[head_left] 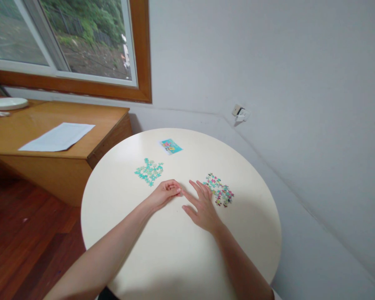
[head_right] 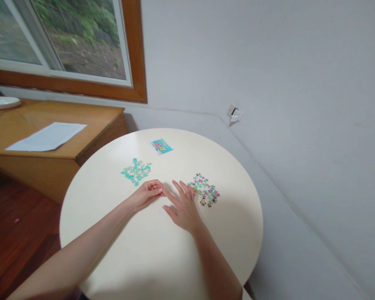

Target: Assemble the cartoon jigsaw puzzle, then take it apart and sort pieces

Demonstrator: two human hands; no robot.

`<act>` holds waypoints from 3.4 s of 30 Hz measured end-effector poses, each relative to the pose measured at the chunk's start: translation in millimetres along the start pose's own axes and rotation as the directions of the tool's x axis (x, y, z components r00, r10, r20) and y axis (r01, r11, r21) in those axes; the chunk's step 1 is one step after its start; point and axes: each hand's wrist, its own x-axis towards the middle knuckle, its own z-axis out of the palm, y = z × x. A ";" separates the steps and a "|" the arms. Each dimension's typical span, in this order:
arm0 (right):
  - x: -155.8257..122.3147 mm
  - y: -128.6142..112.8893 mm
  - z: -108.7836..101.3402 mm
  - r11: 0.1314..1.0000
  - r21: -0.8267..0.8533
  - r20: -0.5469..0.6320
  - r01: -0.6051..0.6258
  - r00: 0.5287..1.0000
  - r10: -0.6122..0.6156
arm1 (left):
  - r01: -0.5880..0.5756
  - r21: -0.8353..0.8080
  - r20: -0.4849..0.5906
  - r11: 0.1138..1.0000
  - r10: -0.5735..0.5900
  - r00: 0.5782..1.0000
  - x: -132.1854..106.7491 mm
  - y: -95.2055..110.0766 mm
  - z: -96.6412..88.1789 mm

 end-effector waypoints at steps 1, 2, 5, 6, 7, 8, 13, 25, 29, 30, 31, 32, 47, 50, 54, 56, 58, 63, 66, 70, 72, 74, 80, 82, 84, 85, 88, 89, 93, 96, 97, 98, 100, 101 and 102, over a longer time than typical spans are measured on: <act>0.1 -0.1 0.0 1.000 0.001 0.001 -0.003 1.000 0.003 | 0.000 -0.004 -0.003 1.000 0.000 1.000 -0.1 0.3 0.4; 0.1 -0.2 -0.1 1.000 0.000 0.005 -0.006 1.000 0.006 | -0.001 -0.009 -0.005 1.000 0.001 1.000 -0.1 0.6 0.9; 0.2 -0.4 -0.2 1.000 -0.004 0.011 -0.007 1.000 0.007 | -0.003 -0.024 -0.012 1.000 0.003 1.000 0.0 0.7 1.5; 0.1 -0.3 -0.1 1.000 -0.004 0.009 -0.004 1.000 0.004 | -0.003 -0.028 -0.013 1.000 0.003 1.000 0.2 0.5 1.4; 0.0 -0.3 -0.1 1.000 -0.005 0.010 -0.001 1.000 0.001 | -0.005 -0.030 -0.014 1.000 0.004 1.000 0.4 0.2 1.2; -0.1 -0.2 0.1 1.000 -0.005 0.011 -0.001 1.000 0.001 | -0.006 -0.031 -0.015 0.999 0.006 1.000 0.6 -0.1 0.8; -0.2 -0.3 0.7 1.000 -0.005 0.027 -0.010 1.000 0.010 | -0.018 -0.038 -0.021 0.999 0.017 1.000 1.3 -0.6 -0.3; -5.2 20.6 13.4 0.954 0.173 -0.196 -0.244 0.941 0.276 | 0.077 -0.362 -0.107 0.929 -0.124 0.987 5.7 2.8 -0.6; -8.3 37.5 15.9 0.907 0.236 -0.344 -0.348 0.843 0.413 | 0.116 -0.446 -0.117 0.888 -0.186 0.975 6.5 7.4 -1.6; -8.8 41.1 15.6 0.897 0.248 -0.371 -0.365 0.820 0.436 | 0.127 -0.462 -0.116 0.878 -0.202 0.973 6.5 8.5 -1.8; -9.3 44.2 15.0 0.888 0.262 -0.390 -0.377 0.801 0.455 | 0.137 -0.474 -0.113 0.870 -0.214 0.970 6.4 9.5 -2.0; -9.7 46.8 14.4 0.881 0.279 -0.403 -0.383 0.786 0.469 | 0.142 -0.484 -0.111 0.863 -0.222 0.969 6.3 10.3 -2.2; -11.5 50.0 17.2 0.864 0.328 -0.387 -0.382 0.780 0.492 | -0.095 -0.334 -0.318 0.938 -0.017 0.948 6.3 23.1 -10.4; -10.5 47.0 18.1 0.854 0.345 -0.352 -0.390 0.789 0.503 | -0.107 -0.285 -0.329 0.952 0.008 0.944 6.9 22.6 -13.2; -9.6 46.7 18.4 0.838 0.370 -0.335 -0.402 0.783 0.524 | -0.136 -0.180 -0.307 0.974 0.076 0.949 7.7 19.4 -14.7; -10.1 49.7 17.8 0.827 0.386 -0.345 -0.408 0.768 0.540 | -0.153 -0.116 -0.281 0.981 0.116 0.953 7.8 17.8 -14.5; -11.4 54.0 17.2 0.811 0.404 -0.356 -0.424 0.743 0.566 | -0.163 -0.039 -0.257 0.986 0.147 0.955 7.9 15.9 -14.0; -14.7 63.0 17.4 0.764 0.428 -0.348 -0.483 0.692 0.633 | -0.160 0.369 -0.295 0.915 0.278 0.914 9.1 8.1 -12.8; -15.3 64.8 18.9 0.753 0.432 -0.342 -0.496 0.683 0.646 | -0.107 0.681 -0.310 0.724 0.418 0.854 8.8 3.5 -12.2; -15.6 65.7 21.2 0.746 0.432 -0.329 -0.507 0.681 0.654 | 0.011 0.891 -0.229 0.454 0.428 0.875 4.5 1.3 -10.2; -16.0 65.8 21.7 0.742 0.434 -0.322 -0.511 0.681 0.657 | 0.085 0.946 -0.200 0.313 0.356 0.913 1.4 1.7 -8.2; -16.4 65.6 21.5 0.741 0.435 -0.313 -0.511 0.686 0.657 | 0.133 0.977 -0.175 0.164 0.271 0.947 -1.8 3.0 -5.4; -16.7 64.2 21.1 0.749 0.440 -0.301 -0.495 0.705 0.643 | 0.157 0.987 -0.153 -0.028 0.118 0.981 -8.3 9.2 5.2; -16.7 64.3 22.3 0.745 0.445 -0.299 -0.496 0.702 0.646 | 0.151 0.988 -0.147 -0.036 0.102 0.984 -8.8 10.4 7.1; -16.9 64.6 23.7 0.737 0.454 -0.292 -0.501 0.698 0.654 | 0.144 0.989 -0.139 -0.043 0.094 0.986 -8.7 10.8 7.8; -17.0 64.6 24.3 0.732 0.460 -0.287 -0.502 0.696 0.658 | 0.141 0.989 -0.137 -0.047 0.093 0.986 -8.6 10.7 7.7; -17.0 64.1 24.6 0.723 0.476 -0.274 -0.501 0.696 0.663 | 0.138 0.989 -0.133 -0.051 0.100 0.986 -8.0 9.8 6.9; -16.8 63.7 24.2 0.721 0.478 -0.272 -0.502 0.696 0.665 | 0.136 0.989 -0.130 -0.050 0.104 0.986 -7.9 9.5 6.7; -16.3 63.6 20.1 0.728 0.463 -0.282 -0.506 0.694 0.662 | 0.128 0.991 -0.123 -0.043 0.107 0.987 -8.4 10.0 7.2; -17.8 67.9 16.3 0.724 0.447 -0.313 -0.526 0.666 0.677 | 0.134 0.990 -0.129 -0.042 0.107 0.986 -8.9 11.3 8.3; -18.8 70.2 15.3 0.722 0.437 -0.320 -0.537 0.657 0.682 | 0.138 0.990 -0.132 -0.042 0.109 0.985 -9.0 11.6 8.4; -20.1 72.5 14.7 0.725 0.419 -0.324 -0.547 0.656 0.682 | 0.141 0.989 -0.135 -0.041 0.111 0.984 -9.0 11.7 8.5; -23.1 76.5 14.9 0.737 0.355 -0.313 -0.575 0.670 0.673 | 0.141 0.989 -0.136 -0.041 0.114 0.984 -8.7 11.6 8.1; -24.5 77.6 16.0 0.739 0.309 -0.298 -0.598 0.677 0.672 | 0.138 0.990 -0.133 -0.039 0.116 0.984 -8.5 11.2 7.7; -25.7 78.1 17.6 0.737 0.258 -0.276 -0.625 0.683 0.676 | 0.136 0.990 -0.131 -0.035 0.121 0.984 -8.2 10.7 7.2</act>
